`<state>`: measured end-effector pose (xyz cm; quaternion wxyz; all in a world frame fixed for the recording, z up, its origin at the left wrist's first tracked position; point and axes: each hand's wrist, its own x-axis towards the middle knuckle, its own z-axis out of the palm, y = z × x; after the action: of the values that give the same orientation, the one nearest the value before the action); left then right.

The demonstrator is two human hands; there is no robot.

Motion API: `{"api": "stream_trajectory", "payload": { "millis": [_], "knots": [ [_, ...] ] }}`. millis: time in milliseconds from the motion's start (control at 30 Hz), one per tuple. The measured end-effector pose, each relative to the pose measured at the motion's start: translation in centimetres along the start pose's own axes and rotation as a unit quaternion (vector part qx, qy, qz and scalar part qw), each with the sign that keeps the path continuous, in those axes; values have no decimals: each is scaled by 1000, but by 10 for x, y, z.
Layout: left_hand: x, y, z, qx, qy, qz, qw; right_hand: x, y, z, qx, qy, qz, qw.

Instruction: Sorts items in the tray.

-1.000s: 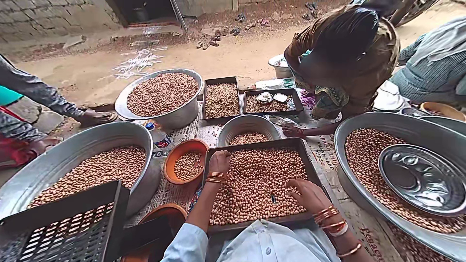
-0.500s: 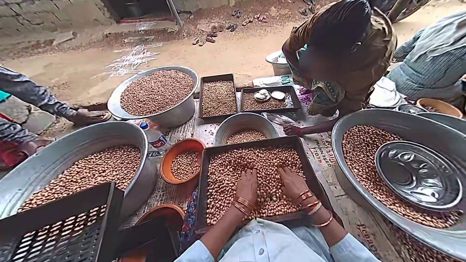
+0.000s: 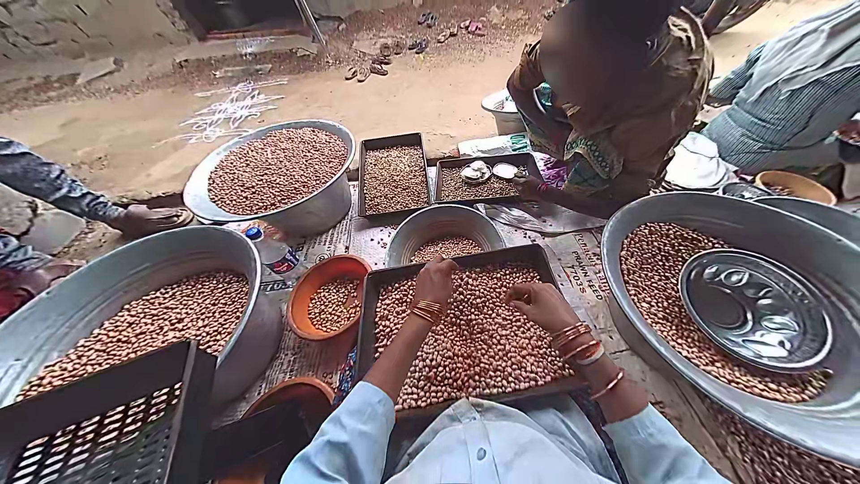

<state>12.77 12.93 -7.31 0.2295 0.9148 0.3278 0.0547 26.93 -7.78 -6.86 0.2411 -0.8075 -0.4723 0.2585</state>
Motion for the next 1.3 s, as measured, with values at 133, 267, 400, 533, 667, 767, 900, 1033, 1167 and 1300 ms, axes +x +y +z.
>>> {"api": "stream_trajectory", "payload": {
  "millis": [133, 267, 400, 533, 667, 767, 900, 1033, 1167, 1300],
  "knots": [
    [8, -4, 6, 16, -8, -10, 1000, 37, -5, 22, -101, 9, 31, 994],
    [12, -2, 23, 38, -31, 14, 999, 47, -6, 41, -126, -7, 44, 991],
    [15, -1, 32, 69, -49, 11, 996, 43, 4, 36, -88, -14, 32, 995],
    [5, -20, 12, -92, 56, -17, 994, 30, 27, 19, 127, 84, 30, 988],
    [-8, -28, 15, -75, -2, 26, 997, 29, 28, 3, 142, 100, 60, 983],
    [-13, -17, 32, -9, -80, 20, 997, 42, 9, -2, 58, 85, 56, 993],
    [-16, -22, 32, -38, -52, 13, 998, 67, -9, 6, -57, 57, 59, 995],
    [-27, -60, -25, -17, 102, -86, 991, 85, -9, 20, -158, 49, 41, 985],
    [-40, -91, -69, 65, 246, -135, 958, 90, -9, 26, -195, 44, 32, 979],
    [-31, -69, -48, 8, 163, -29, 986, 88, -12, 27, -194, 38, 44, 979]
  ]
}}
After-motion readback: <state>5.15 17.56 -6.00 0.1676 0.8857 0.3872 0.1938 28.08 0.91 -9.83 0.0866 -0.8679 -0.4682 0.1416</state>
